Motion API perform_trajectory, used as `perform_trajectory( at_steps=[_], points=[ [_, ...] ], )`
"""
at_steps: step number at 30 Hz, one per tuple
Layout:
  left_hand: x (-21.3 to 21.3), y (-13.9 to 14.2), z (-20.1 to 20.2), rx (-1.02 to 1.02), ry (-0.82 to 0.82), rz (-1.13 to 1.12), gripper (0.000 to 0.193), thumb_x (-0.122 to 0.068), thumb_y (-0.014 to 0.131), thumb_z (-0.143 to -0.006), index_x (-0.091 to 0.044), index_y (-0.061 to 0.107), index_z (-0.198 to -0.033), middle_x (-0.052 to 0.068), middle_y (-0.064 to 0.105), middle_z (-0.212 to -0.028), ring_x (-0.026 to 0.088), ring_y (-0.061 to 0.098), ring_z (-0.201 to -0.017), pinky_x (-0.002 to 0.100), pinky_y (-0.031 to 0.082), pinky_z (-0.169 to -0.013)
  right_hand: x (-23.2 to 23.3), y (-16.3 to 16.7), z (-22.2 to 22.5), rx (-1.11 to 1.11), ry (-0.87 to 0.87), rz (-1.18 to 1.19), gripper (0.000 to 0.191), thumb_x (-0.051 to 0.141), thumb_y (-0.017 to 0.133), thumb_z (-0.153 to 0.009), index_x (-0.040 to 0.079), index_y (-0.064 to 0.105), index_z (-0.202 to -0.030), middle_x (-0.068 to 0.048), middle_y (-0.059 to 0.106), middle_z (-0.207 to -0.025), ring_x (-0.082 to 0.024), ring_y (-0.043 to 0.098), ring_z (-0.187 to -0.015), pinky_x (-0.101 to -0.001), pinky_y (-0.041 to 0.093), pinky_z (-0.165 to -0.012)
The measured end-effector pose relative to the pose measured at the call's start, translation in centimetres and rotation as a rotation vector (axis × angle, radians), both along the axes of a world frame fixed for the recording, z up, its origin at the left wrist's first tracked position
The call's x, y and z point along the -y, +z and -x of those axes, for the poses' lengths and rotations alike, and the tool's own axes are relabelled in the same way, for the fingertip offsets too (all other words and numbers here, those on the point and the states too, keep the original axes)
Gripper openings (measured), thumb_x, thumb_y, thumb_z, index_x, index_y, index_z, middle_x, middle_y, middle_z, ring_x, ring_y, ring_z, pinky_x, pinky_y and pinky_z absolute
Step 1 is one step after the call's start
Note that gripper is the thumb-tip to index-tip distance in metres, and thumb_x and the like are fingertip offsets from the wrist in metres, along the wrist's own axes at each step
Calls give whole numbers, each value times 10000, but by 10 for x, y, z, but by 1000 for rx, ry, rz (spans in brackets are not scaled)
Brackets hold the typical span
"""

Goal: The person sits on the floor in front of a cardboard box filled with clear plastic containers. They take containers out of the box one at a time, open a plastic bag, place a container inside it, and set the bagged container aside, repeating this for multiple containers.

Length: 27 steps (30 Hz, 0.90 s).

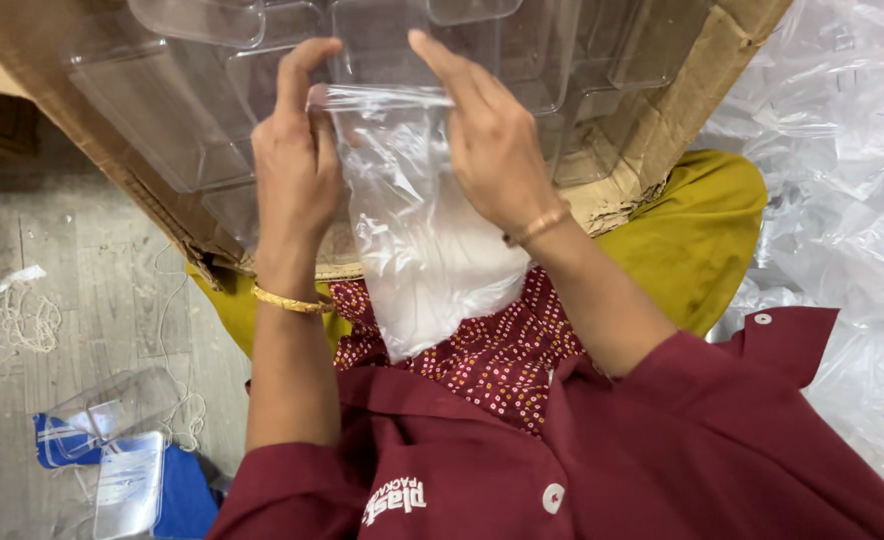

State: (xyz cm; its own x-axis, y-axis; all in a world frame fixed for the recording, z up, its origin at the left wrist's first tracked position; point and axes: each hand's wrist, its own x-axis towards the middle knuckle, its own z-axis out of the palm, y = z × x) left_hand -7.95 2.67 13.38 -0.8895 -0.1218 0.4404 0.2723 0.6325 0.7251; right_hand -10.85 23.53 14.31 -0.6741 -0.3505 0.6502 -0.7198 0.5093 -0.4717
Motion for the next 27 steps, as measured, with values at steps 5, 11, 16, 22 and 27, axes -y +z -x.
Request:
perform_trajectory(
  at_steps=[5,11,16,22,27],
  points=[
    [-11,8,-20,-124,-249,-334,364,-85,510,-1118,-56,454,-1477,108,592,-1352,121,626,-884,291,510,-822,-14,-1,-33,237,-41,240,310,4,493,-1070,99,618,-1336,-77,720,-1256,-124,722,-1077,-272,585,-950],
    [-21,-16,-42,95,-325,-865,229,-35,541,-1019,39,710,-1155,15,703,-989,44,528,-795,206,399,-708,-20,-21,-36,535,226,649,149,64,490,-1105,3,605,-1178,-9,631,-1115,-83,575,-1040,-230,479,-961],
    [-20,-55,-33,112,-283,-1043,206,-2,533,-1031,47,732,-1041,-34,613,-765,17,437,-669,180,324,-606,-15,-66,-20,793,171,744,107,71,559,-1050,-1,635,-1072,3,604,-989,-77,533,-918,-234,450,-831],
    [-33,-66,-26,-70,92,-268,176,-97,540,-1035,-10,672,-1112,54,649,-813,77,566,-672,246,459,-626,-7,-110,16,788,204,620,160,132,554,-1059,5,651,-1062,31,642,-948,-62,587,-887,-236,508,-788],
    [-44,-45,-19,10,68,-207,236,-161,633,-1093,1,619,-922,107,481,-679,127,428,-618,298,386,-590,-26,-92,2,1075,380,730,300,264,505,-1091,33,683,-1161,51,651,-943,-62,565,-839,-240,485,-765]
  ],
)
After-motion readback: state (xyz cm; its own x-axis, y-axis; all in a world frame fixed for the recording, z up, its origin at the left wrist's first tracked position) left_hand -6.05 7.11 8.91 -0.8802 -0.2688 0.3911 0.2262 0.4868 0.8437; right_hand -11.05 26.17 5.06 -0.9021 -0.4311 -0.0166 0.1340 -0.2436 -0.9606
